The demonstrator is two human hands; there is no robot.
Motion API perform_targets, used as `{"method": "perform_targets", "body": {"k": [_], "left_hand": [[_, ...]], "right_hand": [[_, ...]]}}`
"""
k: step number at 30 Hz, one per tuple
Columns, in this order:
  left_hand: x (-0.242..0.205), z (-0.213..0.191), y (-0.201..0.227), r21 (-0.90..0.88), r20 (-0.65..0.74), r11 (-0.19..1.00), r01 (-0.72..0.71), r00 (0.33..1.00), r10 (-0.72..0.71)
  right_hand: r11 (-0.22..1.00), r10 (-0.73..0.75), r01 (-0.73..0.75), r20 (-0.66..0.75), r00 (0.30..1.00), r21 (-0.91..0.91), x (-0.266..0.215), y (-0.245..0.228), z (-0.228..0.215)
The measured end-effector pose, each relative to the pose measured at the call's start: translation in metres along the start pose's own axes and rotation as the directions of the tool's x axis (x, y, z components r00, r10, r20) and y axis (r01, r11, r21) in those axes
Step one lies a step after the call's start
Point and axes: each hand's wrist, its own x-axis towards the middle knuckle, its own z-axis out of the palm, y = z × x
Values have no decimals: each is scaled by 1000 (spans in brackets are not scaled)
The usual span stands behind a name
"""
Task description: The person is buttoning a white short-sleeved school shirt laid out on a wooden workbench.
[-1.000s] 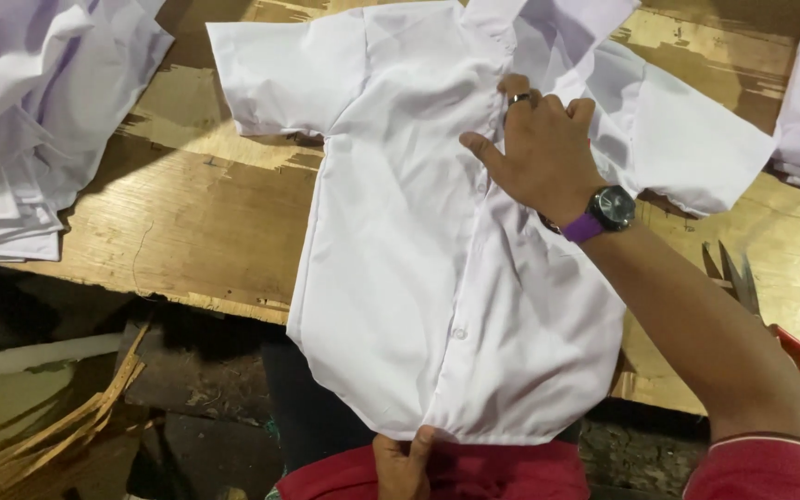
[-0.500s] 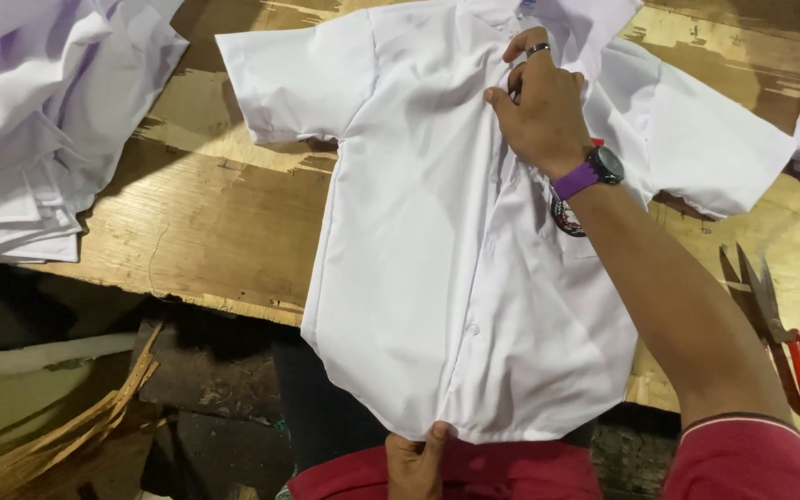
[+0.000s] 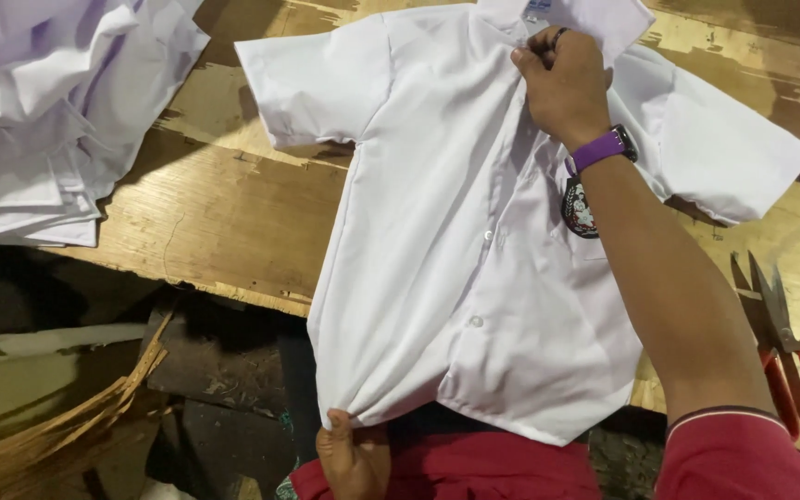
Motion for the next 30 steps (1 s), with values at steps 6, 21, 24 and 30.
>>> {"method": "perform_targets", "body": {"k": [6, 21, 24, 30], "left_hand": [[6, -46, -52, 7, 720, 977, 215, 676, -154], [-40, 18, -40, 557, 408, 823, -115, 900, -151], [-40, 3, -52, 552, 269, 834, -8, 948, -169], [-42, -4, -61, 586, 269, 810, -37, 951, -151]], "right_hand": [[962, -252, 261, 108, 962, -80, -24, -15, -18], [467, -722, 745, 281, 632, -477, -121, -4, -28], [452, -731, 732, 259, 631, -509, -121, -1, -27], [524, -664, 684, 259, 701, -508, -117, 3, -23]]}}
